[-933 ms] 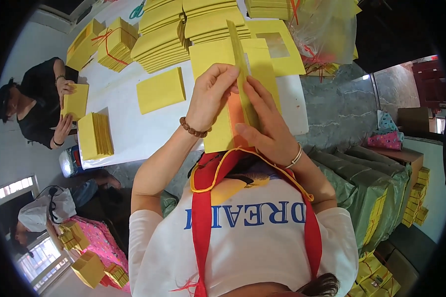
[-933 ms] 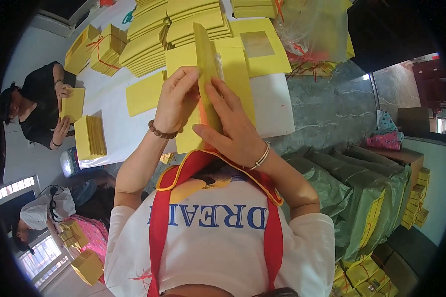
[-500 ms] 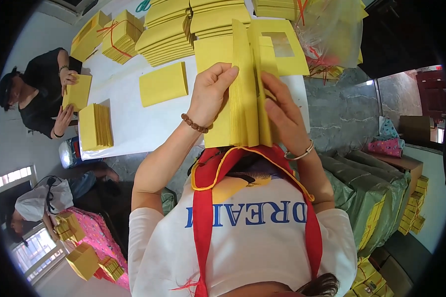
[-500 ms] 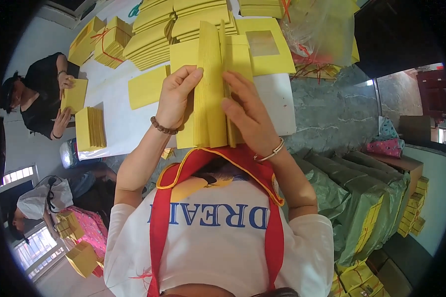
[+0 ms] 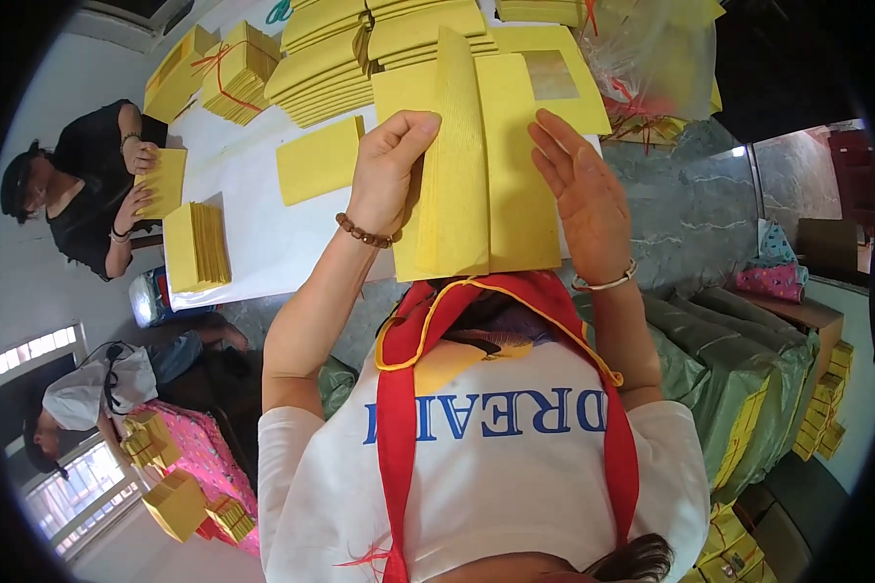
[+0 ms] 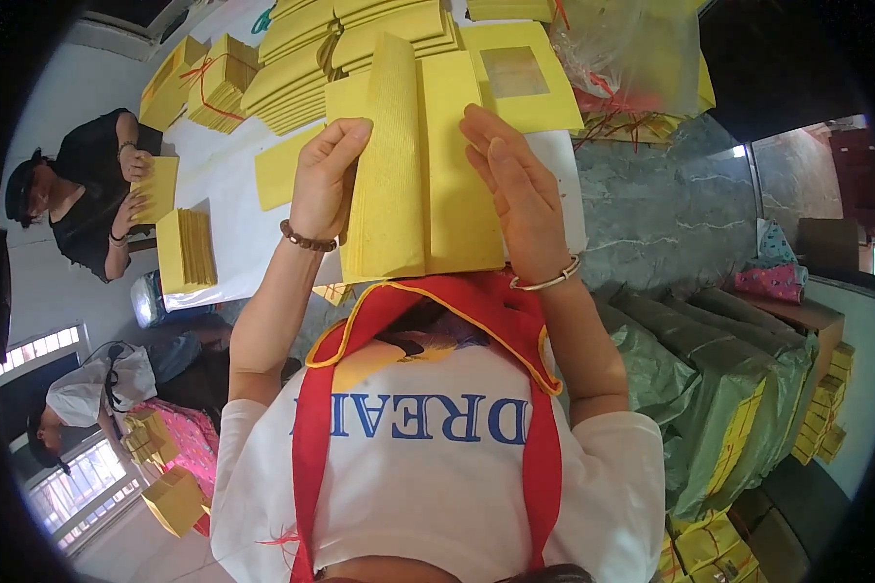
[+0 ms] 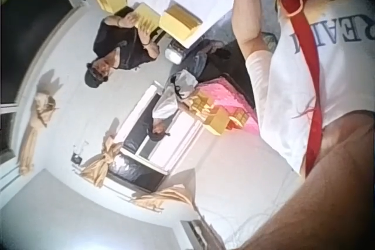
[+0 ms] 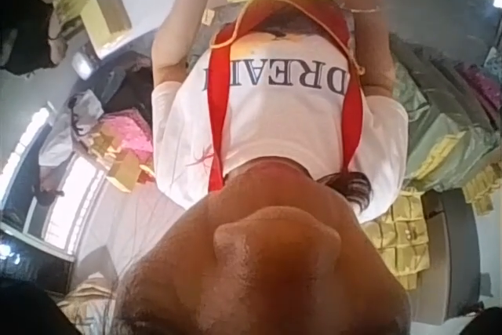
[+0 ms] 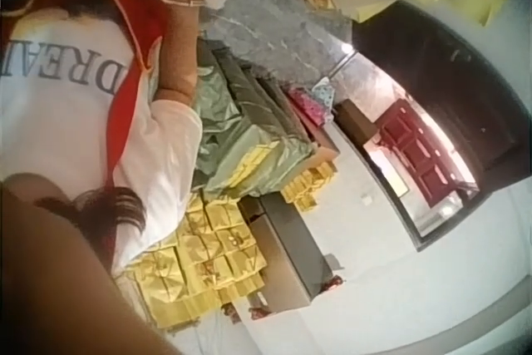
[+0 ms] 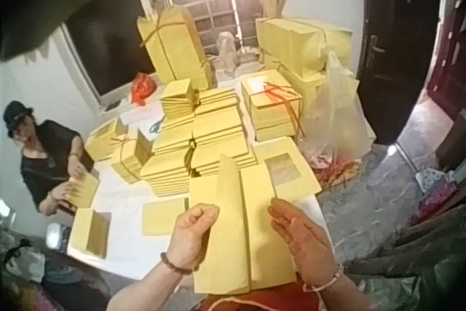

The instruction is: Organizing and bundling stacks of joss paper using red ribbon at a packaging station.

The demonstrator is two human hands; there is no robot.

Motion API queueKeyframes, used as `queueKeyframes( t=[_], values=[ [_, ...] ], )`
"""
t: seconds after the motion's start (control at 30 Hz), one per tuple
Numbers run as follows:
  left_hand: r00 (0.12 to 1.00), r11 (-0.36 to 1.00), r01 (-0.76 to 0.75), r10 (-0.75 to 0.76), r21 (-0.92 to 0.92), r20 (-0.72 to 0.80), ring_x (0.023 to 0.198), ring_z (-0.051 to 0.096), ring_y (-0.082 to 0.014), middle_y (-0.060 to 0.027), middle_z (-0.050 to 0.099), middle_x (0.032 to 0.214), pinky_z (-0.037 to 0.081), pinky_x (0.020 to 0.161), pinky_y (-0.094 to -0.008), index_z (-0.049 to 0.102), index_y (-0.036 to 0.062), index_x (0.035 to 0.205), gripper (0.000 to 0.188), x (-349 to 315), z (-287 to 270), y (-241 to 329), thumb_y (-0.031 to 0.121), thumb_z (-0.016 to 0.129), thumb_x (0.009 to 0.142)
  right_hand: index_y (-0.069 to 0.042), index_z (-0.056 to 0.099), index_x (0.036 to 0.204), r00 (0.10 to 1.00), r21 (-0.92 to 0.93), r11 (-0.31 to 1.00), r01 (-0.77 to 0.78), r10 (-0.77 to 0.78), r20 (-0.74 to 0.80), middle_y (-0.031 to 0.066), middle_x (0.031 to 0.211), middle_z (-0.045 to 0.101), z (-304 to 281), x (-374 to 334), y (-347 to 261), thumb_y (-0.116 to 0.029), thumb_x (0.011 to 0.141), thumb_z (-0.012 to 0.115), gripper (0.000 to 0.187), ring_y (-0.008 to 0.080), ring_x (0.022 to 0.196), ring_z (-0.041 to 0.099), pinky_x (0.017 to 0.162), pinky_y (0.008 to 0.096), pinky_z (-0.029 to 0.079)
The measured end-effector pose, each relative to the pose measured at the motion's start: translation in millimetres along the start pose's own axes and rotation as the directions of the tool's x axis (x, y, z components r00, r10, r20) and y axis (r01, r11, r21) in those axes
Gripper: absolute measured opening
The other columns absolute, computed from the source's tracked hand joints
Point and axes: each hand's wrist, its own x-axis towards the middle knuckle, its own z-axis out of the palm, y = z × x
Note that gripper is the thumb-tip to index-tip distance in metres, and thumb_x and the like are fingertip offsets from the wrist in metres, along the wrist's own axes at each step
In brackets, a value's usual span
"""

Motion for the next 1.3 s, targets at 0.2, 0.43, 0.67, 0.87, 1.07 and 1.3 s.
queueKeyframes(
  t=[0.2, 0.43, 0.67, 0.87, 1.07, 1.3],
  values=[
    [0.999, 1.000, -0.020, 0.020, -0.001, -0.037, 0.069, 0.050, -0.0043, 0.0018, 0.056, 0.077, 0.041, 0.063, -0.0196, 0.058, 0.0001, 0.089, 0.014, -1, 4, 0, 0.013, 0.054, 0.086, -0.001, 0.027, 0.132, 0.969, 0.388, 0.891, -0.237, 0.247, 0.024, 0.0101, 0.133, 0.035, 6, 1, 8, -0.026, 0.094, 0.035, 0.046, 0.0194, 0.123, 0.033, 0.102, 0.0325, 0.027],
    [0.999, 0.999, -0.036, 0.035, -0.040, -0.034, 0.067, 0.053, -0.0055, -0.0005, 0.058, 0.078, 0.044, 0.061, -0.0207, 0.057, 0.0002, 0.090, 0.014, -3, 4, 1, 0.014, 0.053, 0.087, -0.002, 0.022, 0.135, 0.967, 0.392, 0.884, -0.253, 0.236, 0.093, 0.0097, 0.135, 0.032, 6, 10, 12, -0.031, 0.094, 0.023, 0.050, 0.0201, 0.123, 0.032, 0.102, 0.0321, 0.027],
    [0.998, 0.998, -0.046, 0.045, -0.031, -0.040, 0.068, 0.053, -0.0055, -0.0005, 0.058, 0.078, 0.044, 0.061, -0.0203, 0.057, -0.0005, 0.091, 0.015, -3, 4, 0, 0.014, 0.053, 0.087, -0.001, 0.022, 0.134, 0.995, 0.140, 0.989, -0.046, 0.058, -0.084, 0.0101, 0.137, 0.028, 5, 8, 3, -0.026, 0.094, 0.026, 0.048, 0.0198, 0.126, 0.028, 0.104, 0.0335, 0.023],
    [0.999, 0.999, -0.043, 0.042, -0.020, -0.030, 0.068, 0.051, -0.0045, 0.0010, 0.057, 0.078, 0.042, 0.062, -0.0190, 0.057, -0.0004, 0.091, 0.015, -2, 8, -2, 0.014, 0.053, 0.087, 0.000, 0.022, 0.134, 0.999, 0.179, 0.983, -0.027, 0.031, -0.019, 0.0099, 0.139, 0.026, 9, 6, 8, -0.019, 0.092, 0.036, 0.048, 0.0190, 0.128, 0.024, 0.105, 0.0310, 0.018],
    [0.997, 0.999, -0.039, 0.040, 0.021, -0.062, 0.066, 0.049, -0.0034, 0.0026, 0.056, 0.077, 0.041, 0.060, -0.0187, 0.057, 0.0000, 0.090, 0.016, -3, 0, -3, 0.015, 0.054, 0.087, 0.001, 0.031, 0.130, 0.994, -0.151, 0.982, 0.112, -0.112, 0.006, 0.0108, 0.138, 0.026, 15, 6, 16, -0.012, 0.087, 0.047, 0.048, 0.0194, 0.131, 0.017, 0.105, 0.0290, 0.013],
    [0.997, 0.999, -0.038, 0.040, 0.036, -0.072, 0.067, 0.049, -0.0033, 0.0029, 0.056, 0.077, 0.041, 0.061, -0.0186, 0.057, 0.0005, 0.091, 0.015, 0, 1, -4, 0.014, 0.054, 0.087, -0.002, 0.037, 0.128, 0.968, -0.135, 0.962, 0.236, -0.244, -0.052, 0.0126, 0.137, 0.028, 13, 7, 17, -0.007, 0.083, 0.051, 0.048, 0.0222, 0.131, 0.017, 0.105, 0.0333, 0.013]
  ],
)
